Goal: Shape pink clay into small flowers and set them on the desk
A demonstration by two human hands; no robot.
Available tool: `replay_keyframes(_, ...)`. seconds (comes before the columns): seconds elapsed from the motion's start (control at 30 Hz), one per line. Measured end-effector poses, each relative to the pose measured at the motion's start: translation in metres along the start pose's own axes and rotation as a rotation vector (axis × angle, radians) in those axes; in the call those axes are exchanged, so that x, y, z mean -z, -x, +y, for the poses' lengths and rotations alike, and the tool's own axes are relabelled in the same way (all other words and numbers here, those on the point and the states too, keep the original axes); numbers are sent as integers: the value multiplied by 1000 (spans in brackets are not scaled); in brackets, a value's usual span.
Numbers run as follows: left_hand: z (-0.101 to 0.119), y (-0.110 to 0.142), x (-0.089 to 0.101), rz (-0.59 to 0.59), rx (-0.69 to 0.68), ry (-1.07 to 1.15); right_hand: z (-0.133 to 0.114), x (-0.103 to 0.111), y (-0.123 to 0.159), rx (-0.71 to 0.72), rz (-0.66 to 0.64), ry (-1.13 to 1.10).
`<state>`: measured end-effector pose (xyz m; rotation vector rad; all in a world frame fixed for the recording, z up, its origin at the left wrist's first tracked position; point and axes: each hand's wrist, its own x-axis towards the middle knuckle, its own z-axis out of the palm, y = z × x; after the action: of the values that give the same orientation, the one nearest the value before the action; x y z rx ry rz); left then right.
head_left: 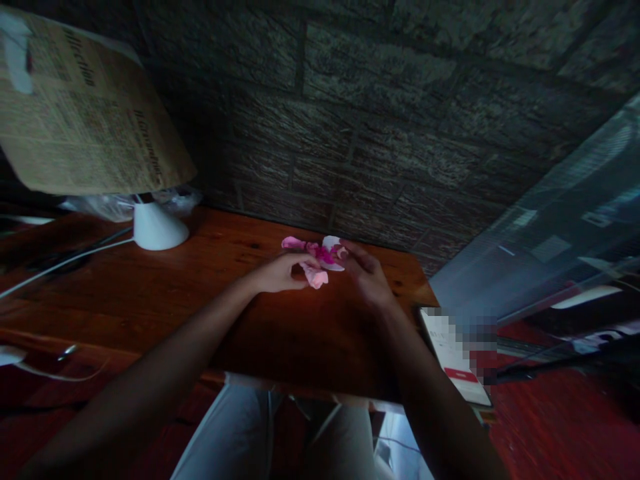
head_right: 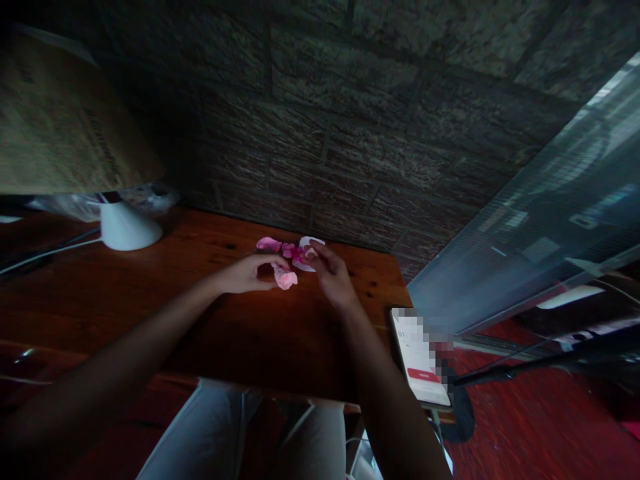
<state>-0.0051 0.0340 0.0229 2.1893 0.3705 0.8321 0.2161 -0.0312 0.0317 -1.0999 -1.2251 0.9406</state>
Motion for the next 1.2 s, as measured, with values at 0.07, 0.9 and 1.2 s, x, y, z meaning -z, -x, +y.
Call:
replay_keyframes(0.07, -3, 2, -1, -94, -3, -31, -3, -3, 2, -3, -23, -66)
replay_keyframes(0.9, 9, -6, -11, 319, -37, 80, -4, -19, 12, -37, -202, -172)
replay_keyframes(1.2, 13, -5, -12, 327, -8, 80, -2, -17, 10, 12, -138, -112)
